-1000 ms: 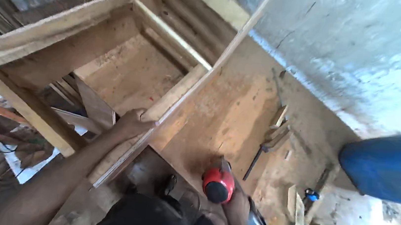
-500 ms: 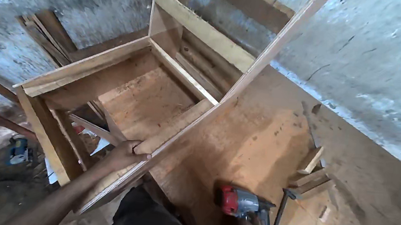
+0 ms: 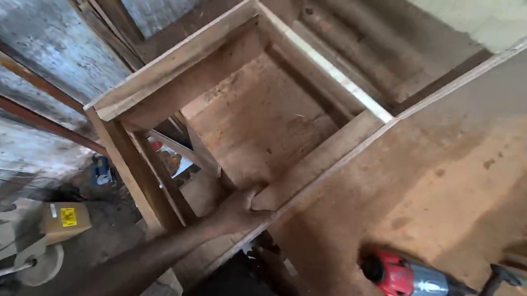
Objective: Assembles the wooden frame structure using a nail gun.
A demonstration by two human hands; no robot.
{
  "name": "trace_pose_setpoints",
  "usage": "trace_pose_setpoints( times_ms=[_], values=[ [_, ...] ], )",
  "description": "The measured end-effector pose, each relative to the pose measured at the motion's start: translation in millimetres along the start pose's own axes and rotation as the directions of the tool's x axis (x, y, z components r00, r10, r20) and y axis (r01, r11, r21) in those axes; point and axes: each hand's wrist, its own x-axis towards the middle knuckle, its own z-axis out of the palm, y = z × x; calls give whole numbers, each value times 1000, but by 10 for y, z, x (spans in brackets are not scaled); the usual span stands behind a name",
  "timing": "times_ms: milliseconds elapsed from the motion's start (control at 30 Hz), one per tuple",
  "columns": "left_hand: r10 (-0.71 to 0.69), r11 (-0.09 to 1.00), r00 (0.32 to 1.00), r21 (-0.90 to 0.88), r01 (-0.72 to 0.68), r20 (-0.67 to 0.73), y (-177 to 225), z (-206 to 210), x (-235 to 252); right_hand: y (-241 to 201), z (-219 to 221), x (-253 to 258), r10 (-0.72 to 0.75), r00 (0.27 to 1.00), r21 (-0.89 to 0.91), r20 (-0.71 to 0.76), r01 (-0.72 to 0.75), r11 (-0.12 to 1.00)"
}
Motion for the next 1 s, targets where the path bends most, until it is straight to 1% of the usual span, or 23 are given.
trace_pose_setpoints(
  times_ms=[67,100,133,167,200,233,267,300,333,367,400,433,500,567,600,667,767,833,1000],
  values=[
    [-27,999,999,23,26,20,-9,-12,-9,12,311,119,-32,999,75,10,31,997],
    [-37,999,999,33,36,34,-5,-21,-9,-50,439,127,-77,997,41,17,77,996],
    [-47,998,998,32,46,47,5,-35,-10,-113,536,129,-150,988,-56,28,152,987],
    [-50,999,997,24,48,56,13,-46,-15,-125,585,145,-240,969,-200,51,246,948],
    [-58,998,996,19,57,68,19,-56,-13,-50,577,218,-301,950,-259,85,312,914],
    [-58,998,995,19,57,78,6,-61,6,71,540,328,-313,944,-229,103,329,916],
    [-58,998,994,17,57,88,-10,-63,25,62,563,341,-227,971,-116,73,234,965],
    [-64,998,993,18,62,100,-17,-65,36,4,608,305,-137,990,53,26,135,989],
    [-70,997,991,23,68,113,-18,-65,43,-56,663,259,-59,998,227,-23,62,972],
    [-73,997,990,30,70,125,-17,-65,45,-131,728,197,-24,998,321,-66,44,946],
    [-69,997,990,39,65,126,-19,-62,46,-151,767,160,-41,995,356,-90,70,932],
    [-60,997,991,51,54,123,-21,-59,46,-117,759,166,-91,992,343,-83,115,932],
    [-38,997,993,67,31,110,7,-67,39,-88,790,154,-133,986,293,-101,157,943],
    [-11,999,996,54,6,90,64,-84,21,-22,830,172,-143,984,379,-108,174,909],
    [-2,999,997,48,-2,81,95,-93,17,-70,878,146,-144,983,420,-114,179,890],
    [-7,999,997,48,4,74,109,-95,18,-118,916,138,-126,984,442,-127,170,881],
    [-3,999,997,51,-1,75,47,-64,35,-13,854,235,-134,985,476,-107,169,863],
    [15,999,998,46,-18,69,-2,-49,44,33,839,270,-157,985,463,-76,174,869],
    [40,993,999,114,-43,26,-7,-39,41,68,813,334,-140,989,449,-46,145,882]
  ],
)
